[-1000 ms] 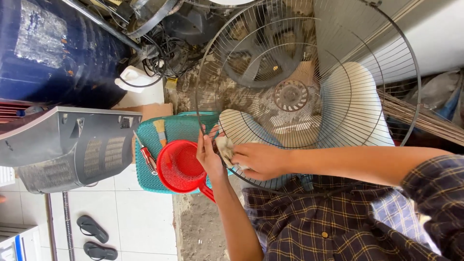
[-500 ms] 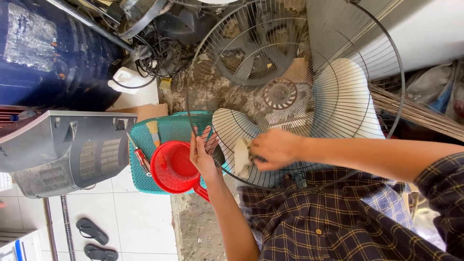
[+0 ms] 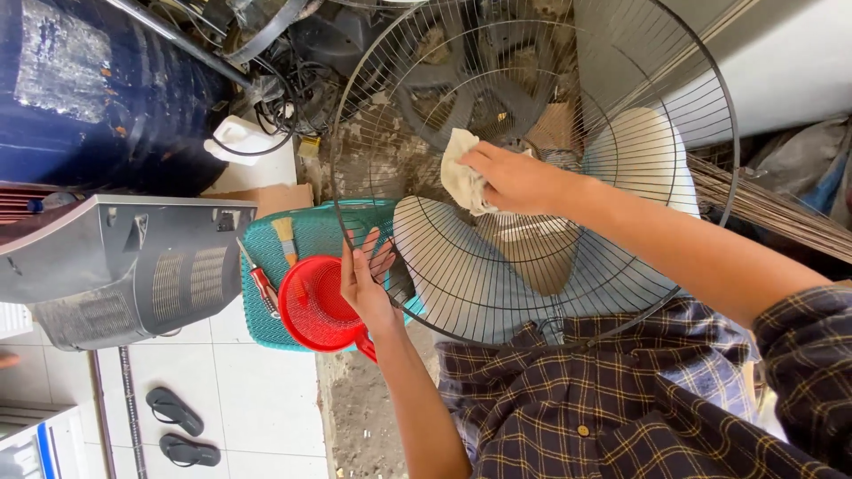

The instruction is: Cleaning a metal fan grill using a cloth to remove dust and dirt.

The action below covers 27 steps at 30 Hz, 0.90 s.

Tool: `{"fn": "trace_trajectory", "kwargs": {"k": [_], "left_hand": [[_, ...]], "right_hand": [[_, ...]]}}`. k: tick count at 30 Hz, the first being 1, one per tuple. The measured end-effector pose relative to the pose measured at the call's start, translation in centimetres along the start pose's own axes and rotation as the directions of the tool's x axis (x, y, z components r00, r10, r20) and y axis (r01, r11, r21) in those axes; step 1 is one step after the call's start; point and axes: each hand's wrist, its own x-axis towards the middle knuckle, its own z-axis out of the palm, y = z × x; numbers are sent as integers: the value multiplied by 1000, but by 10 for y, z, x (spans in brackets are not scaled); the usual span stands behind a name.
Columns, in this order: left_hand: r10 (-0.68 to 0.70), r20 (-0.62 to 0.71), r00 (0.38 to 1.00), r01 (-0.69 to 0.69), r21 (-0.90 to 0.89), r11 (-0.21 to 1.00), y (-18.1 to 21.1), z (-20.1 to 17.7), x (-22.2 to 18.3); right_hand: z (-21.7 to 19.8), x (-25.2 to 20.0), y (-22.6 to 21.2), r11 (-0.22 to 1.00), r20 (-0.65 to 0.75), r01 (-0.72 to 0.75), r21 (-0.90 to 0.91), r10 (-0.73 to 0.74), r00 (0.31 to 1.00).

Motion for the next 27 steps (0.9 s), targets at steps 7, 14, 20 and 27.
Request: {"fn": "trace_trajectory", "kwargs": {"k": [7, 14, 20, 27], "left_hand": [[40, 3, 999, -40, 16, 999, 0, -6, -2], [7, 6, 1000, -7, 6, 1000, -12, -11, -3], [0, 4, 1000, 0, -31, 1000, -21, -10, 2], [-14, -5, 1000, 14, -27, 1000, -25, -9, 4]], "right_hand": [[55, 26, 36, 892, -262, 183, -414, -309, 914], [88, -20, 50, 697, 16, 592, -405, -642, 767], [48, -43, 58, 768, 137, 270, -580, -235, 962], [32, -52, 80, 797, 247, 81, -598, 87, 965]]}}
